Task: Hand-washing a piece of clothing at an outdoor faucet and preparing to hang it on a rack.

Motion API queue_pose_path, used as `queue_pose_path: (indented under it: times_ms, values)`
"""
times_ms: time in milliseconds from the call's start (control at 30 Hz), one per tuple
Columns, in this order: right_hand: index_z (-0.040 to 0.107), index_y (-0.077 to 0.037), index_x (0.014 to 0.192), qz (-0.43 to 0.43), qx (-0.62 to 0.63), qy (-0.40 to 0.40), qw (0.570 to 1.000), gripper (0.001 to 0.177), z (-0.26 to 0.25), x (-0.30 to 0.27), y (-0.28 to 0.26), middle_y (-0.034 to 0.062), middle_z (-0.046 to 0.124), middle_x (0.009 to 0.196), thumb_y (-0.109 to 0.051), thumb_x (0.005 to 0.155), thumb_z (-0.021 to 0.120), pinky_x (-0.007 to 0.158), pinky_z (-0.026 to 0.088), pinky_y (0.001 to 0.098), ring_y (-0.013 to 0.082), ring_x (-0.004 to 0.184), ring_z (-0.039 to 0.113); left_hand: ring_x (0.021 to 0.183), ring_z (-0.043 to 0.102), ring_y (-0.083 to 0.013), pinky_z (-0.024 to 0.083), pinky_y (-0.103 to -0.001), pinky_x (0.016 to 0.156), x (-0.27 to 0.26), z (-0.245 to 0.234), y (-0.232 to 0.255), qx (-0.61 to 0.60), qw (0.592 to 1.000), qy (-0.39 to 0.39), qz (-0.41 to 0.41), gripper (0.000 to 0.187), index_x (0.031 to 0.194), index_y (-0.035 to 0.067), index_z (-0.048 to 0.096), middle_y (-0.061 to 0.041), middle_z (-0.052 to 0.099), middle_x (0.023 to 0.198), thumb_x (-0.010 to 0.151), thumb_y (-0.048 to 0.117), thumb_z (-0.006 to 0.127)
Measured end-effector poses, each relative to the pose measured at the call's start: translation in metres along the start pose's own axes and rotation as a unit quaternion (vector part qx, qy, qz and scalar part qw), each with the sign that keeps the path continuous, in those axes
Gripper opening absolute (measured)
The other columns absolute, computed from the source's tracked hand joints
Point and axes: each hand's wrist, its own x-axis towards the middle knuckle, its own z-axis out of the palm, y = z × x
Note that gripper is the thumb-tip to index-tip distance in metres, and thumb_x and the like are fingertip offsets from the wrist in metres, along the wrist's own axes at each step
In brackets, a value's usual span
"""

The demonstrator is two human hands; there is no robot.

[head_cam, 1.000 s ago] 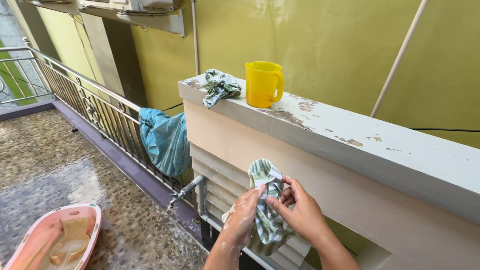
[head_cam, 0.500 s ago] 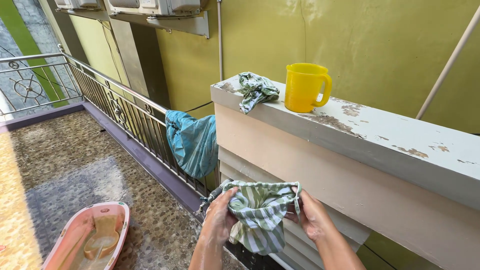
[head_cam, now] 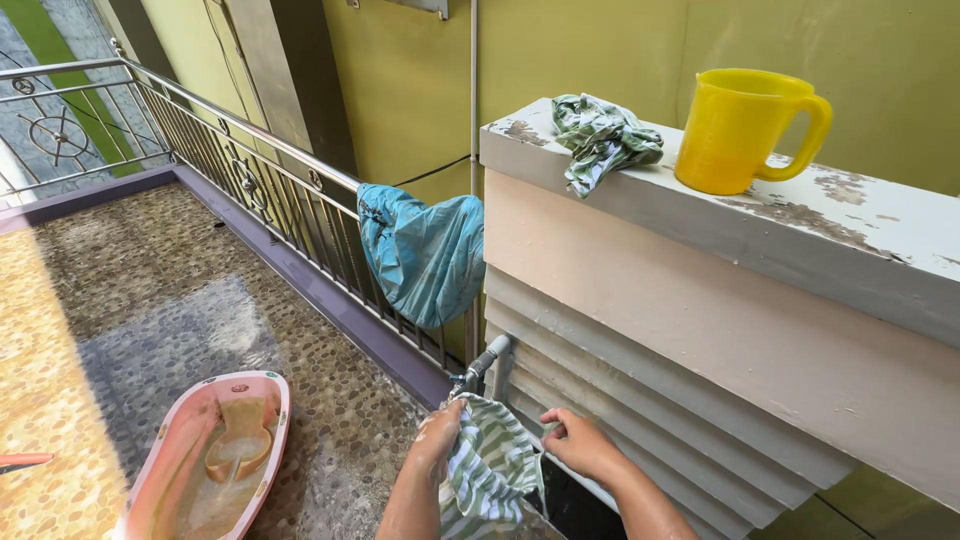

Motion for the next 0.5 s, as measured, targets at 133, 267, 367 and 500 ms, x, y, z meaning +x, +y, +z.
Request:
queue_pose_path:
  times_ms: [133, 267, 367, 500]
  values:
    - [0.069, -0.013, 0.122, -0.008, -0.003, -0.059, 0.998, 0.039, 0.053, 0.022, -0.014, 0.0022, 0.074, 0.094, -0.031, 0.088, 0.075, 0.068, 0.054, 0.0309, 0.0125, 0.080, 0.069, 0.082, 0.065, -0.0286, 0.054, -0.046, 0.073, 0.046, -0.007, -0.055, -0.129, 0.987, 0.016, -0.095, 0.045, 0.110, -0.004, 0.067, -0.018, 0.071, 0.096, 0.097, 0.038, 0.058]
    - [0.068, -0.014, 0.124, 0.125, 0.067, -0.083, 0.986, 0.041, 0.099, 0.077, -0.006, -0.0007, 0.070, 0.106, -0.039, 0.092, 0.069, 0.065, 0.055, 0.0333, 0.0159, 0.085, 0.067, 0.096, 0.063, -0.0258, 0.051, -0.043, 0.078, 0.136, -0.019, -0.150, -0.134, 0.981, 0.119, -0.080, 0.045, 0.122, 0.002, 0.060, -0.015, 0.066, 0.112, 0.101, 0.042, 0.058]
    - [0.067, -0.018, 0.126, 0.142, 0.113, -0.068, 0.981, 0.042, 0.127, 0.125, 0.008, 0.0030, 0.070, 0.109, -0.042, 0.092, 0.067, 0.068, 0.054, 0.0337, 0.0152, 0.089, 0.065, 0.097, 0.058, -0.0270, 0.047, -0.045, 0.079, 0.115, -0.023, -0.136, -0.148, 0.971, 0.173, -0.073, 0.048, 0.130, 0.002, 0.058, -0.017, 0.062, 0.115, 0.102, 0.041, 0.056]
    - [0.064, -0.018, 0.125, 0.159, 0.197, -0.062, 0.965, 0.044, 0.166, 0.180, 0.023, -0.0020, 0.069, 0.111, -0.044, 0.090, 0.068, 0.073, 0.054, 0.0345, 0.0142, 0.090, 0.064, 0.084, 0.052, -0.0299, 0.042, -0.048, 0.072, 0.140, -0.024, -0.172, -0.171, 0.959, 0.190, -0.118, 0.046, 0.129, 0.002, 0.063, -0.018, 0.059, 0.099, 0.103, 0.038, 0.051]
